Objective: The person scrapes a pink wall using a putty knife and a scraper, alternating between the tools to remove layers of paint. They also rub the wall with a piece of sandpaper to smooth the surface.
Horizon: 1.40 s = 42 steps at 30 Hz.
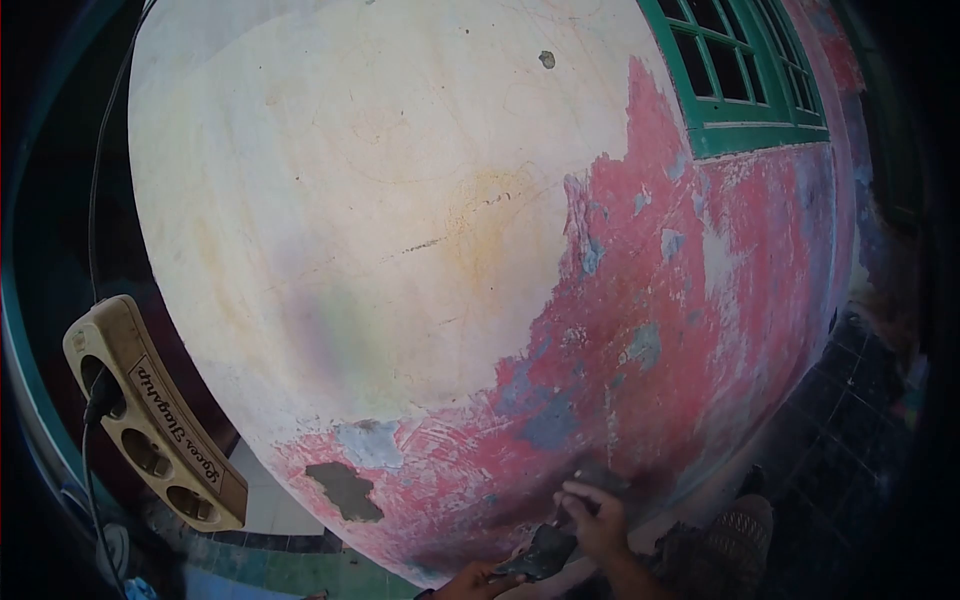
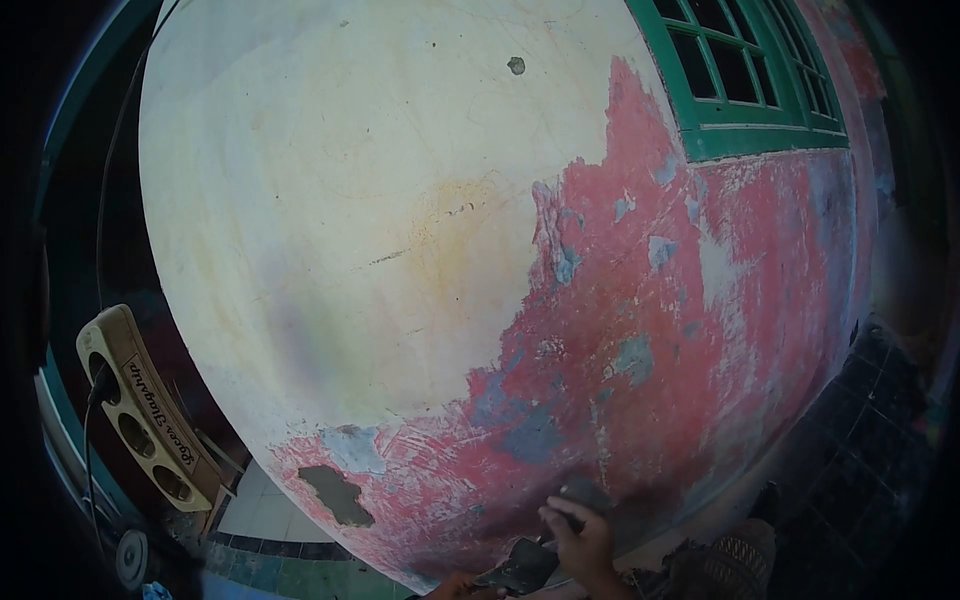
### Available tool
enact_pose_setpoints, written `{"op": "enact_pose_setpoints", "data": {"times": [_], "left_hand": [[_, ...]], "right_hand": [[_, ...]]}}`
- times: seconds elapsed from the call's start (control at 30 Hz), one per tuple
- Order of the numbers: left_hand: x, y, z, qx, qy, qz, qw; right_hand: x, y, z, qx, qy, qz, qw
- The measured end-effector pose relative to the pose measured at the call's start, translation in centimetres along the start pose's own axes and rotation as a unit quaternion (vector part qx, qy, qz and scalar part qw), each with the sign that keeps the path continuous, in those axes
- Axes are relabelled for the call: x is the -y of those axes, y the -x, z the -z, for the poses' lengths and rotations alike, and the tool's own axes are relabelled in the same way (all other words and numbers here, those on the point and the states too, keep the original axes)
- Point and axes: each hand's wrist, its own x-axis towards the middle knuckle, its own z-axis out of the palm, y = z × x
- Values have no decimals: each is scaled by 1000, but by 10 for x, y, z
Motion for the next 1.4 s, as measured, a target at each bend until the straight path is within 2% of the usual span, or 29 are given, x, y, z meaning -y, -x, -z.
{"op": "enact_pose_setpoints", "data": {"times": [0.07, 0.13, 0.2, 0.27, 0.3, 0.37, 0.47, 0.57, 0.67, 0.77, 0.87, 0.97, 1.07, 1.1, 1.17, 1.27, 1.37, 1.4], "left_hand": [[0, -1, 2, -10, 1, 0, 1000], [1, 1, 6, -22, -2, 5, 1000], [-3, 3, 8, -43, -11, 26, 999], [-6, 3, 5, -68, -25, 44, 996], [0, -1, 7, -52, -19, -7, 998], [9, -7, 10, -17, -4, -110, 994], [4, -6, 7, -35, -11, -126, 991], [4, -5, 11, -19, -30, -71, 997], [8, -3, 17, -3, -63, -28, 998], [14, 3, 26, 17, -108, 9, 994], [18, 10, 41, 36, -169, 37, 984], [28, 18, 53, 30, -213, 53, 975], [58, 4, 55, 117, -211, -16, 970], [64, 6, 50, 109, -220, 9, 969], [22, 6, 48, 94, -245, 60, 963], [25, 4, 40, 107, -231, 85, 963], [64, -3, 34, 132, -110, 26, 985], [76, -6, 31, 133, -128, 22, 983]], "right_hand": [[20, -27, 10, 2, 22, 99, 995], [65, -56, -3, -11, -114, 156, 981], [133, -70, -23, -39, -57, 199, 978], [169, -89, -32, -47, 8, 228, 972], [179, -102, -38, -45, 4, 269, 962], [191, -130, -48, -41, -6, 352, 935], [207, -154, -44, -21, 118, 344, 931], [194, -173, -39, -70, 213, 408, 885], [188, -174, -44, -116, 177, 480, 851], [193, -175, -54, -126, 141, 429, 883], [188, -182, -58, -145, 150, 436, 876], [192, -173, -62, -113, 128, 402, 900], [188, -180, -61, -88, 134, 481, 862], [188, -182, -59, -98, 120, 471, 869], [187, -185, -58, -122, 89, 452, 879], [179, -186, -63, -128, 84, 483, 862], [181, -173, -64, -90, 101, 442, 887], [181, -171, -62, -88, 103, 434, 891]]}}
